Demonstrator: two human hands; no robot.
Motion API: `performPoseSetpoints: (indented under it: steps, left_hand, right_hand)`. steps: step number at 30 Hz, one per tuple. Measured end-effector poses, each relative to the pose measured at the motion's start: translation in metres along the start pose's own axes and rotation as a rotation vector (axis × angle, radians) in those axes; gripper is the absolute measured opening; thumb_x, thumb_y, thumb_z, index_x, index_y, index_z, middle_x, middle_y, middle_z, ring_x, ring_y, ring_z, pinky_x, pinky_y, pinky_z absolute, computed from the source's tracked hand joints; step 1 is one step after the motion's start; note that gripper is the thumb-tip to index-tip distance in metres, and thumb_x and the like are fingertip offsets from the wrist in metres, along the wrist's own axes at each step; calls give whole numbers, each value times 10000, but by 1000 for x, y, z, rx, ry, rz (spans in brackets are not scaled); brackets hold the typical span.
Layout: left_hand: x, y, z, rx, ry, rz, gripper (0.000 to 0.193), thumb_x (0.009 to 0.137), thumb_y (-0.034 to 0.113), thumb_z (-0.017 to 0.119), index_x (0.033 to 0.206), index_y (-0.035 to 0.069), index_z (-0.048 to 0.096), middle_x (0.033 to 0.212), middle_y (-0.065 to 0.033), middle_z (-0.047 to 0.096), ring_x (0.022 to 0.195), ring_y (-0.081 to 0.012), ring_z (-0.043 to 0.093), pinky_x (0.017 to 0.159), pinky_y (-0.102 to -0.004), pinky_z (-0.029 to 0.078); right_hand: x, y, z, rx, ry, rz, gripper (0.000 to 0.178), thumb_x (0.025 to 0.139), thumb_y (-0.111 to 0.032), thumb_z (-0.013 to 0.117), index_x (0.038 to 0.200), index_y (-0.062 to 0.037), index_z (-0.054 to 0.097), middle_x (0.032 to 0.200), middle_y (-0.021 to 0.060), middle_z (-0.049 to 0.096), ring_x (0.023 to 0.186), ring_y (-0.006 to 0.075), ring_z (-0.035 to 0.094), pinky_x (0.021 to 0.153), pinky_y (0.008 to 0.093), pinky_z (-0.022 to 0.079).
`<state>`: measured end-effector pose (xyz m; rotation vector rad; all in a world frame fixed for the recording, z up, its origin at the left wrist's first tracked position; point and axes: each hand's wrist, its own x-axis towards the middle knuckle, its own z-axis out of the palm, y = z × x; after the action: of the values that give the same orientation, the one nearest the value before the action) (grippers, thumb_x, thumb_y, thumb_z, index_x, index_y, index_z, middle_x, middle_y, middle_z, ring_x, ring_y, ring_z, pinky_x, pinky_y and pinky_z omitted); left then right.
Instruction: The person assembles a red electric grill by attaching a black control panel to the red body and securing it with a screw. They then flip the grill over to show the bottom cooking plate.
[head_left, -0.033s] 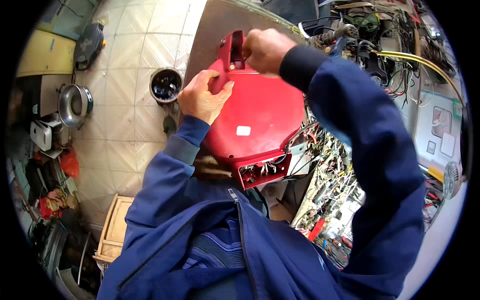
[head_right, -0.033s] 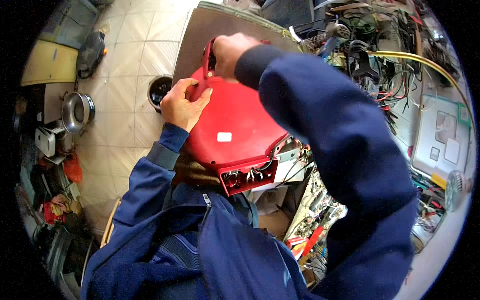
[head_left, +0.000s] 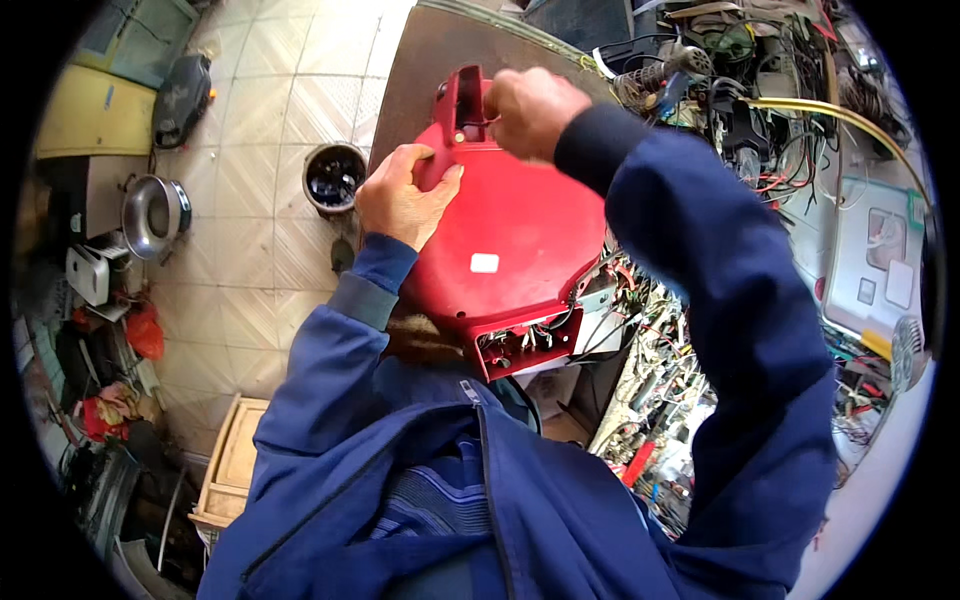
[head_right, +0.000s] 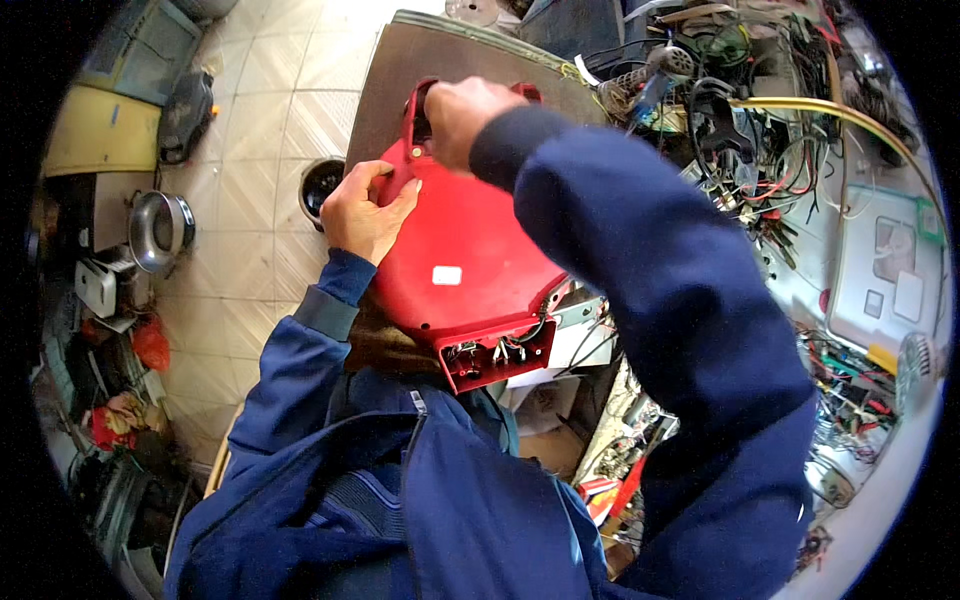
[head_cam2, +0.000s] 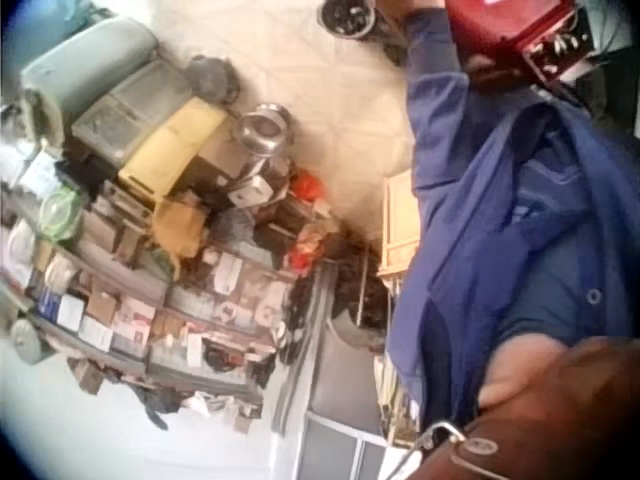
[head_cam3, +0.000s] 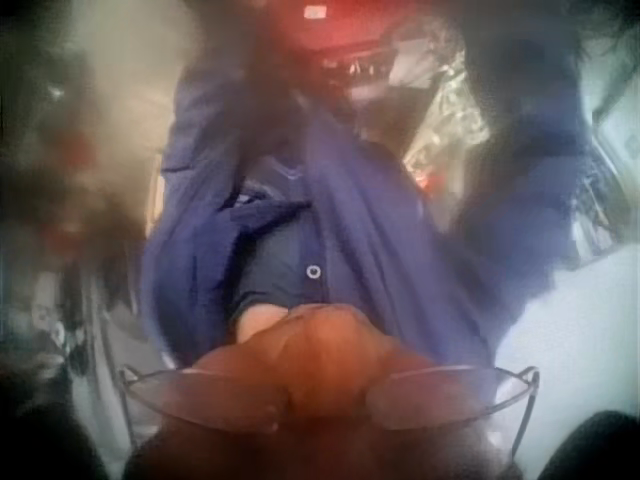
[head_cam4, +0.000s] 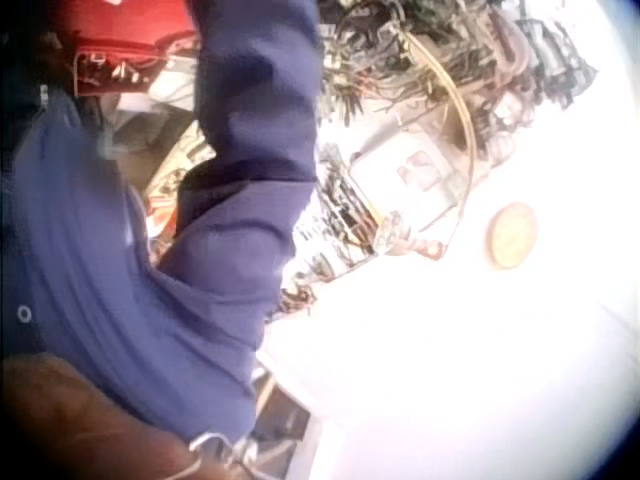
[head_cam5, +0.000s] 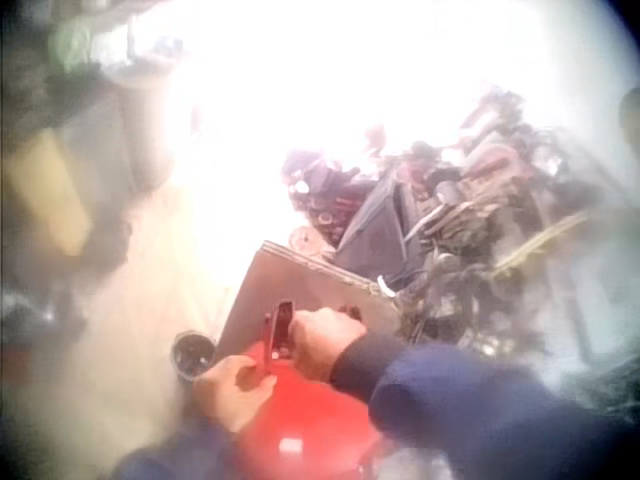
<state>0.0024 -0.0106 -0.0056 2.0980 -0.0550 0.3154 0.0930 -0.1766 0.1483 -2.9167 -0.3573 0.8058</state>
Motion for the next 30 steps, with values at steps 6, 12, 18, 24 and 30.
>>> performPoseSetpoints:
  steps: [6, 12, 18, 24, 30]
  left_hand:
    - [-6, 1, 2, 141, -43, -113, 389, 767, 399, 931, 978, 111, 777, 715, -65, 709, 615, -225, 682, 592, -368, 541]
    - [-8, 4, 10, 108, -52, -72, 367, 831, 352, 923, 1008, 67, 773, 660, 47, 564, 589, -80, 478, 555, -284, 432]
    - [-11, -4, -9, 89, -82, -148, 327, 944, 358, 811, 1018, 42, 769, 734, 21, 618, 643, -107, 535, 603, -314, 460]
    - [-101, 10, -59, -470, -80, -722, 238, 1102, 302, 610, 922, 148, 599, 665, 64, 445, 492, -52, 372, 434, -236, 262]
    - [-184, 28, -70, -585, -242, -1078, 259, 1097, 331, 617, 946, 122, 596, 663, 28, 493, 447, -71, 387, 399, -234, 288]
  right_hand:
    - [-156, 64, 32, 638, 506, 51, 301, 961, -184, 671, 1122, 67, 716, 895, 227, 744, 809, 313, 752, 747, 401, 580]
    - [-323, 115, 239, 1582, 888, 580, 356, 994, -120, 666, 1294, 57, 595, 913, 77, 677, 717, 108, 586, 630, 249, 463]
    - [-346, 35, 362, 1858, 873, 1068, 149, 974, -109, 664, 1041, -30, 557, 719, 59, 614, 495, 121, 517, 407, 276, 340]
    - [-337, -12, 364, 1918, 930, 902, 165, 1030, -51, 658, 1148, -9, 549, 791, 44, 615, 571, 100, 542, 503, 253, 419]
    - [-362, -24, 334, 1806, 912, 889, 170, 1017, -140, 732, 988, -9, 627, 712, -21, 581, 556, 61, 502, 512, 239, 403]
